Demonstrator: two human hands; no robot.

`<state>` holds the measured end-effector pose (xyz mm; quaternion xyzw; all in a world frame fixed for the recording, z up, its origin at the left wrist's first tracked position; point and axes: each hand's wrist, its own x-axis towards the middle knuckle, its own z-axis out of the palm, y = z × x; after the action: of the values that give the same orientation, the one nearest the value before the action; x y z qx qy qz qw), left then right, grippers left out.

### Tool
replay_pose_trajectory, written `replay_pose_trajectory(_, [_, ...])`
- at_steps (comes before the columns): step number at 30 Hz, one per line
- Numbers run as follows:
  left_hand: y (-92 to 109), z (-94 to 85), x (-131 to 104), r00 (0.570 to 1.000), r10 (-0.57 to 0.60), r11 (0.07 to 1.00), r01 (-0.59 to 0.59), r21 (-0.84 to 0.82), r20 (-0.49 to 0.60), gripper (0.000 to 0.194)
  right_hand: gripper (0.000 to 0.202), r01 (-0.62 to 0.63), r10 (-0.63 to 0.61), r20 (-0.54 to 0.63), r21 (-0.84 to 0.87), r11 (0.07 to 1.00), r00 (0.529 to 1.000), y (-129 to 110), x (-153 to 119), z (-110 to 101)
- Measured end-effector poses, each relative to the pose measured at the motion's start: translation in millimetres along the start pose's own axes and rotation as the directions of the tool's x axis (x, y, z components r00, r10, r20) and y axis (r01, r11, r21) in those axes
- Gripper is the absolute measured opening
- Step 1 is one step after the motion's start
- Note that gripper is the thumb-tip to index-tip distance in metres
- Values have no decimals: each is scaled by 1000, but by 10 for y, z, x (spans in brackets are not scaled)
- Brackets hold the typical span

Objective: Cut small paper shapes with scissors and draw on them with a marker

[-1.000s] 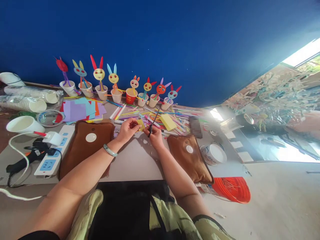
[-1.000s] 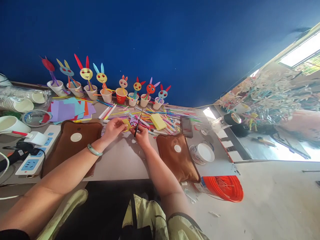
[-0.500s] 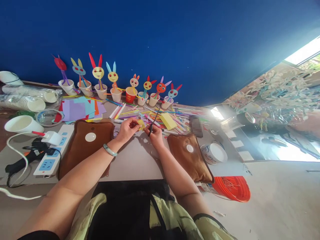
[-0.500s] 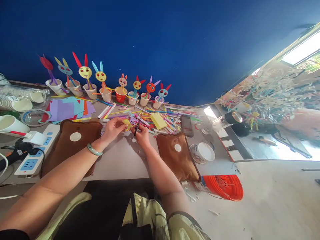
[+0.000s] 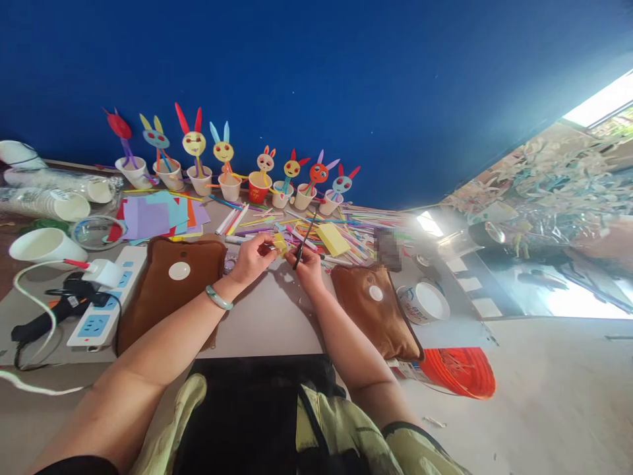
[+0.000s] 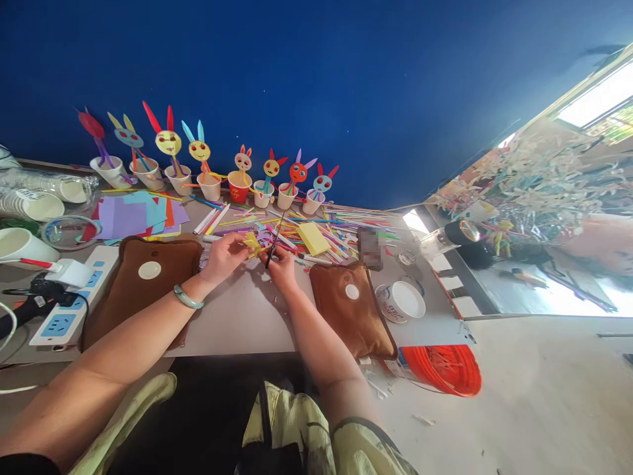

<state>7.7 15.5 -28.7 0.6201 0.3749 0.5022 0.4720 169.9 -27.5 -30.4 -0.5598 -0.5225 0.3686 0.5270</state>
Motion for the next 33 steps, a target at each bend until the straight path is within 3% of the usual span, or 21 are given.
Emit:
replay_pose_trajectory(3, [-6,-3,5,997,5,999,-2,-35,74,27,30,15,-15,21,6,1000,1000,6,-1,2])
replay_pose_trajectory(6, [25,-6,16,989,-63,991,78,-112,134,24,32,8,-8,15,-2,1000,1000,4,-6,5])
replay_pose_trajectory(12, [79,1,52,965,-249,913,264,-312,88,31,32,-14,13,14,26,1000,1000,15,-14,16])
replay_pose_trajectory(18, [68,-1,55,952,-280,892,305,-334,123,29,31,-2,3,-13,62,998,1000,41,-22,34])
replay_pose_trajectory(24, [-45,-2,69,977,-175,951,199,-237,117,22,29,-5,9,-83,37,999,996,-9,-28,11])
replay_pose_trajectory(29, [-82,-78,101,994,59,996,-64,59,92,19,28,3,-3,-57,12,1000,998,-27,11,-54])
replay_pose_trajectory(33, [-72,-156,131,964,109,982,-142,125,242,17,26,0,2,55,-31,1000,999,-25,55,-126])
